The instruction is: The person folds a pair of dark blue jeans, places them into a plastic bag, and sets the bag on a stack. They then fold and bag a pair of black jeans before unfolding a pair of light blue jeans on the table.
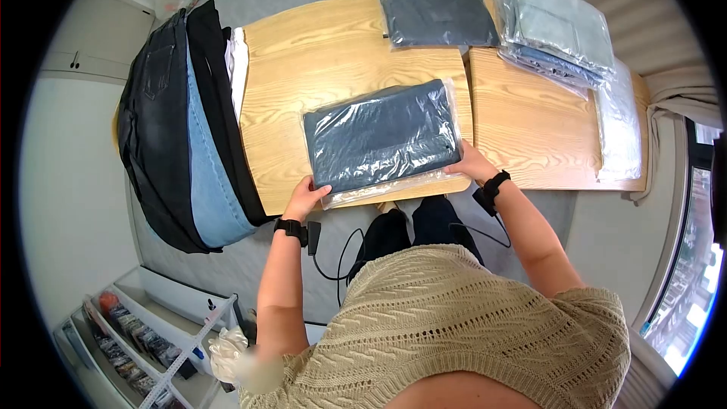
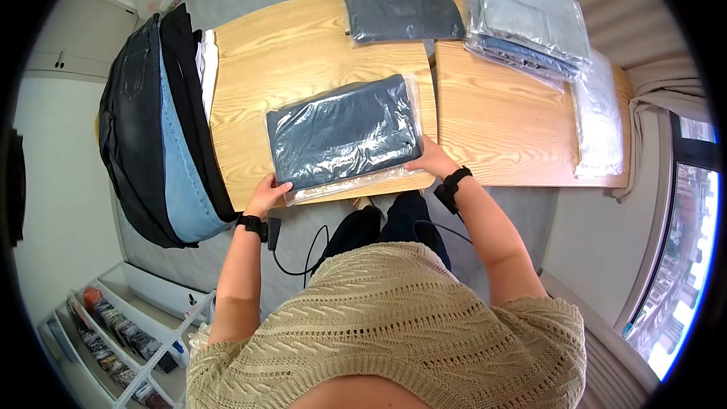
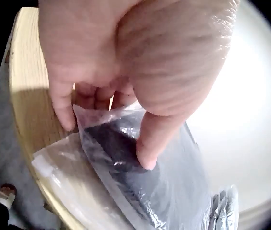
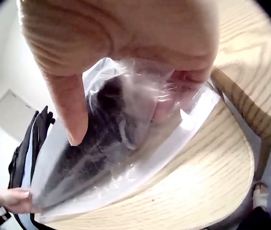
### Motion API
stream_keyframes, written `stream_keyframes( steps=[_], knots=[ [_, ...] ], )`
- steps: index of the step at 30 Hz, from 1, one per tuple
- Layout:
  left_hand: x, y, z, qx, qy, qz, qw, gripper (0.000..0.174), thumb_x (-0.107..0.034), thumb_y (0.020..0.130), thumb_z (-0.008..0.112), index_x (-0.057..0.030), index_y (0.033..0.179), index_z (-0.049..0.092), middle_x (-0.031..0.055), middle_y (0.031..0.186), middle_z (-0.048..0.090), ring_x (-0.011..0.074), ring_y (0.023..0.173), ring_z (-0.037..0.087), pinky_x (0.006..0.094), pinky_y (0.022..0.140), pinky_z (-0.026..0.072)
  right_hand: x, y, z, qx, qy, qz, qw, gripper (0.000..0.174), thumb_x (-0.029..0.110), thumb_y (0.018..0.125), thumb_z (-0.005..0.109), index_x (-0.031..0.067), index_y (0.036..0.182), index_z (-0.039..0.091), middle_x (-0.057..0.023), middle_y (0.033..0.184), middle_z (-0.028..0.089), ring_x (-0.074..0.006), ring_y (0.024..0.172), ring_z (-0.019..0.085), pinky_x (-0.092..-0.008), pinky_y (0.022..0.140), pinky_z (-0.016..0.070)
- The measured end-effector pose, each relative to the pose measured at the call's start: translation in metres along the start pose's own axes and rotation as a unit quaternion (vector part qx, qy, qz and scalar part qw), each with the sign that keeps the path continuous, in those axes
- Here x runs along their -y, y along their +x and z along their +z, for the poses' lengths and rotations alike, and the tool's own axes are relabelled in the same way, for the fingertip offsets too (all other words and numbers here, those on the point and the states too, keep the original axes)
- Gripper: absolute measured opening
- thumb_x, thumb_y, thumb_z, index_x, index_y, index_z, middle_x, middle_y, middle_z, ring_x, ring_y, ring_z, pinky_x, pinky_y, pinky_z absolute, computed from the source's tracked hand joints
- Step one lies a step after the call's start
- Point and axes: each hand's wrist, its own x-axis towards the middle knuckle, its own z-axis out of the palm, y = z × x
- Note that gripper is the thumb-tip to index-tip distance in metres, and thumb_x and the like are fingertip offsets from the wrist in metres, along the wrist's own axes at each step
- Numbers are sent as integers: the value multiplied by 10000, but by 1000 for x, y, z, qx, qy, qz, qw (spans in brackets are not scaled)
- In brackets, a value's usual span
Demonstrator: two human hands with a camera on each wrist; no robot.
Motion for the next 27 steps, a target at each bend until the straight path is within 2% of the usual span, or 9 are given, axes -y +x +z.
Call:
stream_keyframes(
  steps=[3, 10, 13, 15, 18, 22, 25, 26, 27],
  knots=[
    [1, -1, 4, -10, 1, 11, 1000, 374, -176, 834, 684, 36, 1106, 538, 39, 960, 595, 125, 861, 545, 255, 796, 440, 9, -5, 1, -35, -62, 0, 997, 720, 165, 665, 790, -66, 1255, 447, -193, 1173, 578, -237, 1079, 550, -303, 941, 408],
    [-4, -13, 14, 6, -68, 59, 996, 311, -138, 834, 680, 27, 1061, 544, 37, 906, 601, 114, 812, 556, 258, 726, 464, 6, -12, 1, -93, -162, -22, 982, 590, 184, 689, 775, -64, 1163, 524, -200, 1029, 634, -284, 981, 600, -321, 881, 448],
    [6, -2, 20, -16, -73, 35, 997, 280, -139, 827, 691, 21, 1015, 561, 29, 840, 606, 111, 723, 558, 256, 679, 469, 1, -11, 4, -52, -153, 6, 987, 434, 174, 725, 748, -58, 1054, 586, -157, 801, 663, -242, 751, 651, -318, 730, 503],
    [11, 2, 22, -49, -63, 16, 997, 259, -141, 823, 696, 17, 986, 569, 25, 802, 608, 109, 671, 556, 253, 655, 468, -7, -11, 8, -63, -34, 84, 994, 338, 216, 764, 720, -46, 956, 625, -125, 620, 624, -188, 529, 616, -314, 564, 502],
    [9, 2, 25, -74, -23, -11, 997, 221, -162, 822, 703, 2, 906, 581, 30, 733, 604, 105, 597, 544, 251, 584, 462, -16, -10, 13, -109, -127, 67, 984, 368, 296, 773, 713, -24, 936, 636, -121, 572, 602, -167, 448, 581, -320, 487, 481],
    [8, -3, 24, -84, -3, 0, 996, 250, -224, 830, 699, -3, 811, 584, 46, 664, 595, 101, 560, 538, 254, 529, 445, -12, -15, 14, -121, -173, 72, 975, 409, 366, 779, 697, -24, 890, 645, -122, 546, 592, -213, 449, 586, -343, 506, 490],
    [-4, -16, 8, -26, 68, -51, 996, 325, -293, 814, 710, 15, 802, 609, 71, 675, 614, 116, 583, 563, 257, 544, 454, -8, -26, 13, -106, -256, 122, 953, 398, 354, 786, 683, 1, 964, 637, -142, 686, 643, -267, 584, 630, -377, 588, 506],
    [-7, -21, 2, 17, 143, -80, 986, 368, -327, 802, 717, 29, 814, 624, 83, 689, 626, 128, 598, 580, 264, 560, 464, -10, -38, 16, -204, -316, 39, 926, 388, 323, 782, 682, 15, 1010, 624, -161, 821, 643, -297, 719, 626, -395, 672, 498],
    [-3, -25, -4, -62, 271, 14, 961, 399, -345, 766, 731, 45, 800, 656, 114, 696, 650, 229, 661, 632, 320, 634, 492, -7, -44, 17, -296, -369, -46, 880, 390, 293, 778, 681, 28, 1056, 611, -181, 956, 643, -328, 854, 622, -413, 756, 491]
  ],
)
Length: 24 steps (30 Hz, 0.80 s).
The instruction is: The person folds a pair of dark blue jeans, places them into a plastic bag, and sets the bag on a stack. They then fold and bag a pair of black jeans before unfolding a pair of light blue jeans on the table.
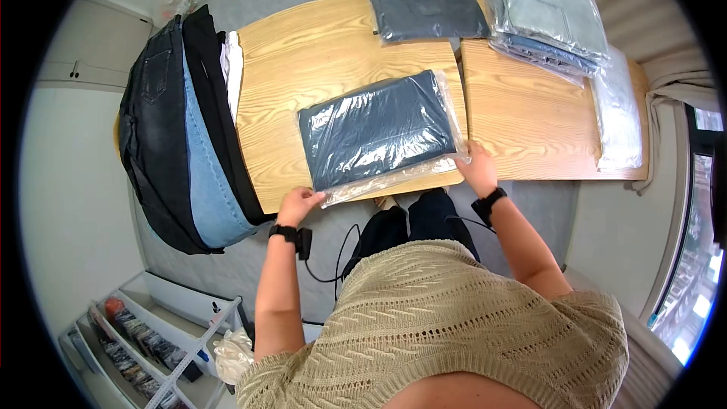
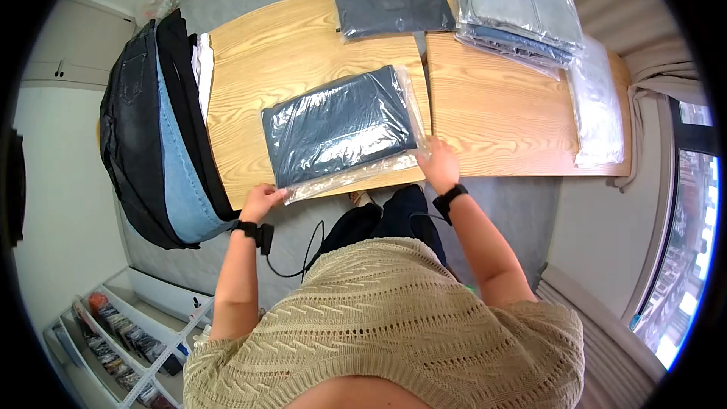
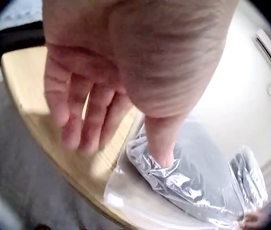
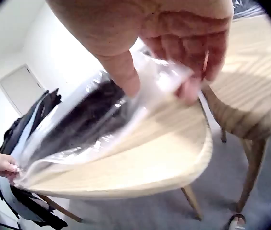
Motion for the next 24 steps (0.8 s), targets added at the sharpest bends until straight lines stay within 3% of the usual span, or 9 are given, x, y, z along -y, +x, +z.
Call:
stream_keyframes(
  steps=[1, 3, 5, 7, 10, 11, 13, 16, 24],
  knots=[
    [-4, -3, -7, -59, -6, -5, 998, 434, -348, 785, 700, 48, 952, 645, 161, 888, 668, 304, 831, 629, 364, 764, 490, 11, 2, -8, 1, -1, 0, 1000, 390, 293, 778, 681, 28, 1056, 611, -181, 956, 643, -328, 854, 622, -413, 756, 491],
    [-21, -5, -11, -254, 86, 192, 944, 460, -320, 825, 648, 24, 1122, 581, 200, 1119, 604, 341, 1030, 569, 380, 897, 445, 38, -3, -19, -100, 30, -95, 990, 432, 216, 766, 678, 51, 1149, 563, -191, 1165, 561, -355, 1074, 525, -429, 902, 425],
    [-62, 6, -13, -201, 96, 270, 937, 520, -285, 859, 592, -6, 1280, 466, 218, 1307, 476, 343, 1226, 436, 397, 1021, 346, 76, 7, -18, -69, 47, -215, 973, 443, 176, 762, 680, 42, 1163, 550, -180, 1211, 542, -344, 1132, 491, -431, 969, 378],
    [-98, 21, 0, -196, 178, 333, 905, 557, -283, 861, 580, -49, 1340, 418, 175, 1393, 403, 311, 1314, 348, 421, 1068, 282, 108, 19, 4, -17, -19, -260, 965, 474, 234, 828, 623, 94, 1262, 497, -130, 1377, 426, -289, 1288, 380, -436, 1060, 291],
    [-131, 42, 17, -207, 321, 378, 843, 604, -389, 844, 581, -185, 1381, 396, 60, 1464, 328, 244, 1359, 274, 515, 1071, 232, 132, 41, 36, -30, -130, -291, 947, 527, 380, 878, 544, 217, 1363, 419, -83, 1456, 327, -249, 1351, 286, -508, 1078, 223],
    [-132, 53, 19, -205, 337, 391, 832, 607, -397, 848, 575, -195, 1387, 383, 94, 1475, 295, 261, 1368, 250, 543, 1062, 223, 134, 48, 42, -40, -163, -291, 942, 534, 410, 886, 523, 239, 1377, 403, -75, 1464, 315, -242, 1359, 271, -521, 1076, 213],
    [-134, 69, 20, -214, 339, 359, 843, 609, -427, 849, 561, -203, 1387, 385, 102, 1474, 293, 261, 1364, 254, 554, 1057, 222, 131, 61, 47, -18, -187, -248, 951, 569, 498, 896, 462, 298, 1414, 338, -58, 1495, 258, -239, 1383, 216, -549, 1079, 180],
    [-131, 78, 25, -210, 339, 343, 851, 621, -456, 845, 549, -202, 1387, 385, 111, 1476, 288, 265, 1364, 252, 562, 1058, 212, 120, 72, 45, 24, -174, -255, 951, 574, 516, 897, 452, 308, 1418, 329, -37, 1500, 248, -246, 1388, 204, -564, 1084, 168],
    [-126, 92, 35, -156, 315, 308, 884, 641, -461, 847, 532, -216, 1412, 355, 104, 1493, 262, 280, 1383, 214, 582, 1067, 167, 119, 83, 51, 53, -178, -255, 949, 566, 519, 885, 467, 307, 1401, 367, -57, 1482, 290, -273, 1368, 251, -581, 1058, 185]
  ],
)
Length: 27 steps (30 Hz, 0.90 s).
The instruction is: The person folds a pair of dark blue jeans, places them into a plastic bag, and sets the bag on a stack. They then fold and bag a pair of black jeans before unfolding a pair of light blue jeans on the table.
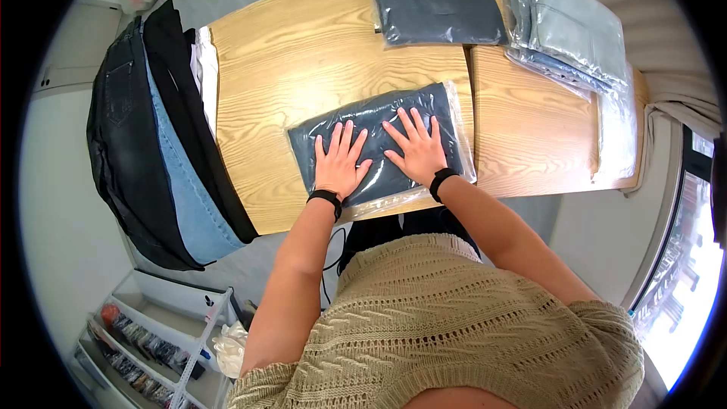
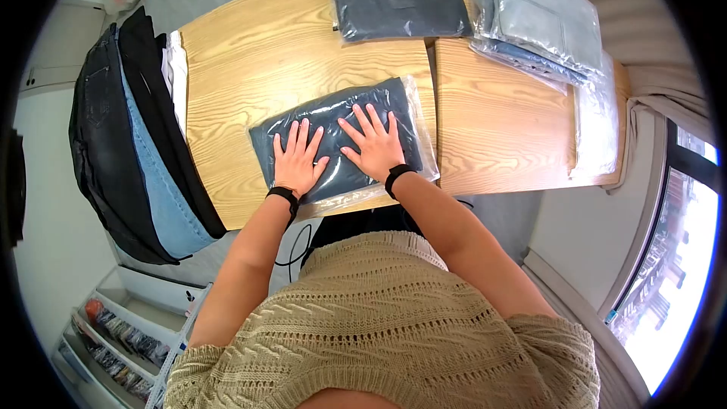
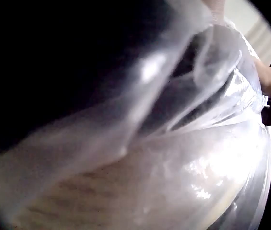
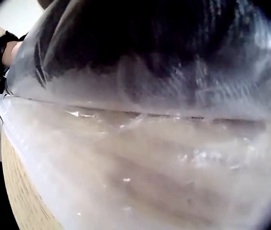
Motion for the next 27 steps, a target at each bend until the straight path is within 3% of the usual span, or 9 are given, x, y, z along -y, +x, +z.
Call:
stream_keyframes(
  steps=[14, 17, 19, 25, 27],
  knots=[
    [7, -2, -5, -13, -34, 20, 999, 611, -444, 859, 523, -221, 1406, 366, 104, 1501, 240, 276, 1389, 199, 595, 1064, 165, 4, 1, -4, -15, 13, 3, 1000, 566, 498, 873, 501, 297, 1390, 388, -68, 1483, 287, -276, 1360, 264, -583, 1051, 203],
    [9, -15, -25, 3, -16, 81, 997, 607, -430, 860, 533, -232, 1408, 360, 64, 1499, 259, 244, 1377, 237, 555, 1068, 205, 26, -5, -5, -21, 16, 17, 1000, 559, 480, 874, 508, 283, 1385, 398, -76, 1484, 287, -280, 1364, 258, -583, 1052, 202],
    [12, -25, -25, 58, -19, 105, 993, 617, -438, 858, 530, -229, 1411, 353, 60, 1500, 258, 234, 1378, 234, 551, 1067, 211, 40, -8, -5, -6, 67, -40, 997, 546, 461, 882, 502, 275, 1385, 400, -83, 1483, 287, -286, 1364, 256, -581, 1058, 190],
    [20, -30, -7, 49, -47, 103, 992, 624, -440, 833, 549, -210, 1390, 388, 64, 1495, 271, 244, 1379, 231, 561, 1062, 203, 42, -3, 3, 29, 45, -34, 998, 567, 467, 871, 508, 290, 1395, 383, -66, 1486, 281, -286, 1361, 261, -592, 1056, 188],
    [21, -28, -6, 83, -39, 87, 992, 661, -460, 834, 541, -235, 1420, 336, 47, 1499, 263, 217, 1385, 220, 544, 1069, 206, 43, 0, 5, 53, 42, -28, 997, 587, 475, 851, 530, 307, 1393, 382, -64, 1486, 282, -287, 1361, 260, -607, 1040, 203]
  ],
)
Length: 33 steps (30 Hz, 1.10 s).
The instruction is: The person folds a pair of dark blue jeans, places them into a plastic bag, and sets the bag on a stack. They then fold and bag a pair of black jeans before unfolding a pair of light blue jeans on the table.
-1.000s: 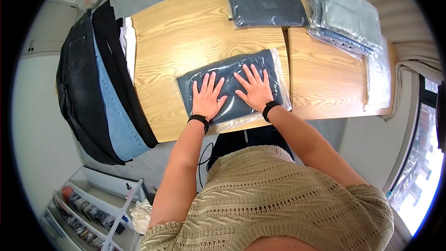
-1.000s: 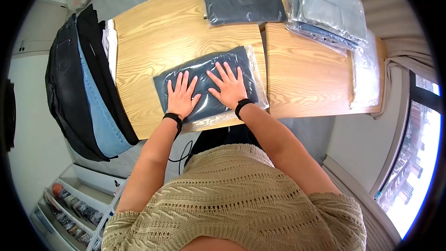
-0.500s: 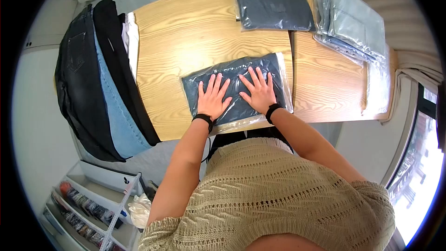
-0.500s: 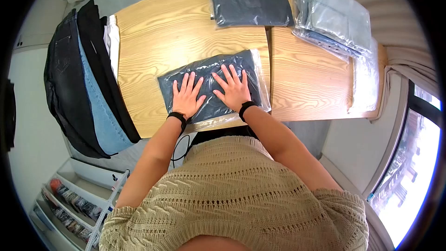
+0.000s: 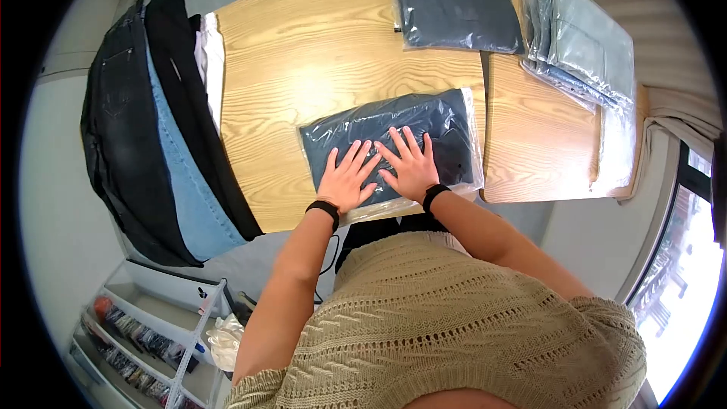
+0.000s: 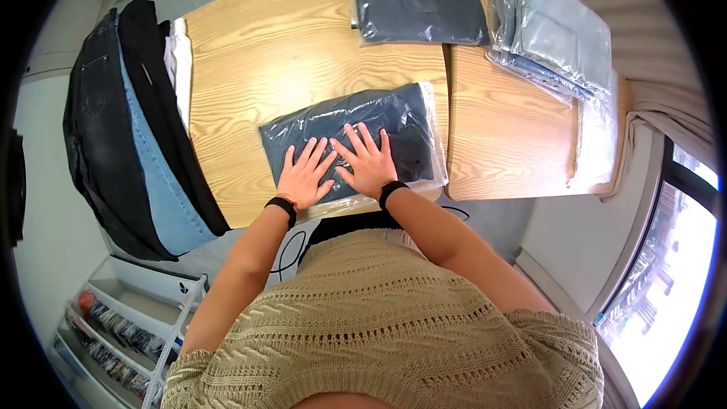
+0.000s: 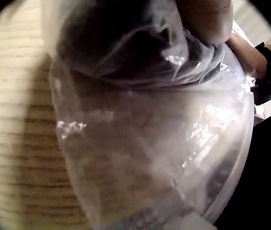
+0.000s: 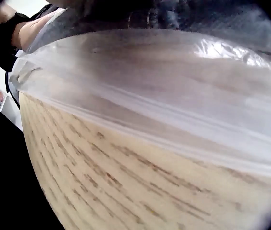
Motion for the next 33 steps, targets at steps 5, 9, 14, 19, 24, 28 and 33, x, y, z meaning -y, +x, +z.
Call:
stream_keyframes(
  steps=[5, 9, 14, 19, 24, 28, 33],
  knots=[
    [0, 0, 4, -3, -1, 6, 1000, 658, -455, 819, 552, -236, 1409, 360, 43, 1505, 253, 211, 1389, 210, 555, 1067, 201, -1, 0, 7, -35, 9, -4, 999, 567, 474, 829, 557, 301, 1356, 439, -68, 1473, 309, -289, 1354, 273, -615, 1024, 214],
    [0, -1, 1, -19, -2, 3, 1000, 653, -439, 817, 558, -229, 1405, 368, 45, 1507, 250, 216, 1389, 211, 559, 1067, 195, 0, 0, 4, -55, 18, -7, 998, 574, 460, 815, 575, 293, 1349, 450, -74, 1465, 324, -297, 1346, 287, -616, 1024, 212],
    [-4, -2, 1, -56, 6, 11, 998, 637, -419, 819, 565, -188, 1388, 391, 58, 1497, 268, 228, 1385, 218, 545, 1082, 173, -2, -4, 1, -75, 27, -28, 996, 589, 454, 829, 567, 244, 1363, 434, -98, 1486, 278, -311, 1365, 250, -599, 1057, 181],
    [-6, -13, -36, -103, -93, -1, 990, 634, -207, 767, 653, -79, 1340, 414, 159, 1430, 330, 323, 1332, 289, 486, 1086, 228, -24, -15, -35, -47, 110, -8, 993, 752, 312, 723, 723, 187, 1382, 383, -136, 1462, 285, -339, 1349, 257, -506, 1089, 219],
    [8, -57, -14, -236, -177, -253, 921, 609, -164, 706, 719, 30, 1223, 464, 226, 1207, 489, 375, 1128, 461, 427, 972, 373, -89, -44, -27, -133, 159, 266, 941, 866, 301, 602, 828, 30, 1309, 407, -230, 1266, 454, -365, 1209, 411, -426, 1029, 333],
    [27, -68, 28, -154, -322, -383, 852, 621, -261, 703, 769, 94, 1135, 499, 238, 1013, 587, 352, 925, 577, 393, 827, 461, -124, -51, 4, -74, 230, 390, 889, 978, 460, 556, 848, -82, 1242, 408, -266, 1164, 542, -391, 1102, 529, -413, 916, 447],
    [35, -66, 41, -116, -532, -374, 750, 547, -295, 764, 745, 116, 1062, 543, 178, 1031, 629, 231, 906, 603, 331, 810, 469, -152, -51, 36, 88, 516, 396, 754, 692, 477, 652, 781, -87, 1022, 629, -200, 980, 658, -288, 877, 634, -368, 786, 479]
  ],
)
